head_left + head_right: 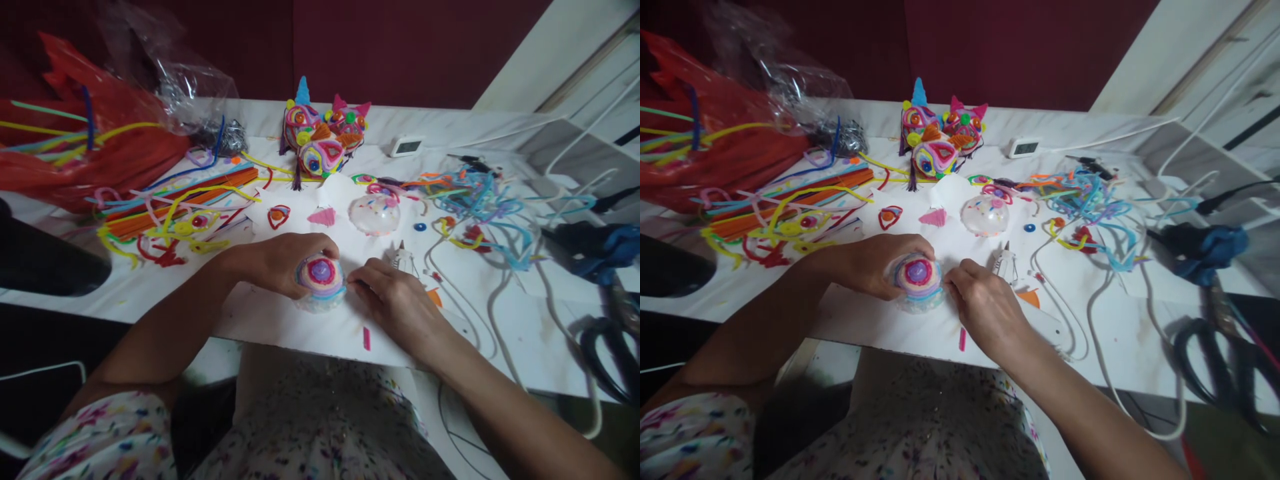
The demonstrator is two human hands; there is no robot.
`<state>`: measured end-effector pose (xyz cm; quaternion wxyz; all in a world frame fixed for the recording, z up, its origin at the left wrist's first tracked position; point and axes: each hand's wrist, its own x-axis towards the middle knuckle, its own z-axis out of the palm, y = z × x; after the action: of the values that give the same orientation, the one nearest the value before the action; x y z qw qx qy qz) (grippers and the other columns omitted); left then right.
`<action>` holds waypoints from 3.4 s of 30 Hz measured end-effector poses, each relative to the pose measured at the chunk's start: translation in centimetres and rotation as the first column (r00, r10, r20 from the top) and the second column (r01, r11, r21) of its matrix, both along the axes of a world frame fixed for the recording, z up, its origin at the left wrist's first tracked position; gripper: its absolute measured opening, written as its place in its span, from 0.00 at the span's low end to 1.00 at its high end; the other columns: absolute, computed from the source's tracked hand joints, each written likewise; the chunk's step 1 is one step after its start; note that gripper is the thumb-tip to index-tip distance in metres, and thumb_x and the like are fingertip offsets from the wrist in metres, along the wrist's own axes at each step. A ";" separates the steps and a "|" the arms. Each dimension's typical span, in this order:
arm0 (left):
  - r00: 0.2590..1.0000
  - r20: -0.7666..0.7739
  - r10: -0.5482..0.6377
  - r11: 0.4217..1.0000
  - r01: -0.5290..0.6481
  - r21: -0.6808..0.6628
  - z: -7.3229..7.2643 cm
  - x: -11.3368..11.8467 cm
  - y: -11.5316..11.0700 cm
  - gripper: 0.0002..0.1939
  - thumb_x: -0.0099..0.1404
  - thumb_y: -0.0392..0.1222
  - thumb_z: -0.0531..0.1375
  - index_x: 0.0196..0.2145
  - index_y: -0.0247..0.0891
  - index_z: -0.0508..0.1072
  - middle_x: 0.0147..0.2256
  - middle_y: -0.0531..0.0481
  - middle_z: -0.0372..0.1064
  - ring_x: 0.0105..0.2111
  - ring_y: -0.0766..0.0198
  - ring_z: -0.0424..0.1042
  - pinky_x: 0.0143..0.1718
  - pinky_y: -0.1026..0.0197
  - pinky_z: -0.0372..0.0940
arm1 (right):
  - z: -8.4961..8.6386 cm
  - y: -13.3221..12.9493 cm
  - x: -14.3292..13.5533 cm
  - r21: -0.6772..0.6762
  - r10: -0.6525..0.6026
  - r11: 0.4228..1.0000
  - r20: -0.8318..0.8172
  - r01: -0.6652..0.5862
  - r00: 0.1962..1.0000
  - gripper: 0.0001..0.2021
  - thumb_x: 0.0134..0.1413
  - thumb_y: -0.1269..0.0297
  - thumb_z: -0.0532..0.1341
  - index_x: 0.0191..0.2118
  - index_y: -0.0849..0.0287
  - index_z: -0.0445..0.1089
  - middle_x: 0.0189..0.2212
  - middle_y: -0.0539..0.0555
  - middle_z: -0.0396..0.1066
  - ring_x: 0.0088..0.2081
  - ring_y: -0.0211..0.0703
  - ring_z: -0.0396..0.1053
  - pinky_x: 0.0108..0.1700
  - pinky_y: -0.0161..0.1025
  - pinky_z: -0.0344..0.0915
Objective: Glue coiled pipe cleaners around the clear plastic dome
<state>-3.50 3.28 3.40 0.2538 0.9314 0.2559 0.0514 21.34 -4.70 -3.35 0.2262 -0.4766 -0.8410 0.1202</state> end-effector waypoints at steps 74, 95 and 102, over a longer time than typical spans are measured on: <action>0.966 -0.122 0.226 0.899 -0.159 0.409 0.0 1.7 -3.9 0.22 0.49 0.47 0.59 0.41 0.42 0.58 0.38 0.51 0.62 0.38 0.59 0.65 0.34 0.60 0.59 | 0.8 5.6 1.5 -0.205 0.273 0.934 -0.110 -0.291 0.956 0.18 0.76 0.72 0.68 0.63 0.52 0.89 0.57 0.62 0.92 0.55 0.61 0.91 0.60 0.51 0.85; 0.997 -0.071 -0.011 0.978 0.026 0.209 0.4 1.6 -3.1 0.25 0.51 0.45 0.60 0.46 0.41 0.57 0.44 0.49 0.62 0.44 0.61 0.63 0.46 0.61 0.58 | -1.5 -1.6 0.3 -0.131 0.056 0.990 -0.038 -0.060 0.998 0.11 0.83 0.66 0.61 0.57 0.57 0.83 0.54 0.66 0.86 0.48 0.60 0.89 0.48 0.51 0.85; 0.986 -0.130 0.106 0.948 -0.060 0.312 0.2 2.8 -4.5 0.21 0.50 0.46 0.59 0.41 0.40 0.59 0.40 0.50 0.62 0.41 0.59 0.63 0.41 0.60 0.60 | -0.8 -1.1 0.7 -0.071 0.094 0.993 0.050 -0.090 0.994 0.14 0.87 0.63 0.59 0.58 0.56 0.83 0.54 0.66 0.88 0.46 0.57 0.89 0.49 0.51 0.86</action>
<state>-0.73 -1.21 3.58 0.0841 0.9491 0.3017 0.0332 22.07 -5.82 -4.13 0.1815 -0.4480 -0.8630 0.1469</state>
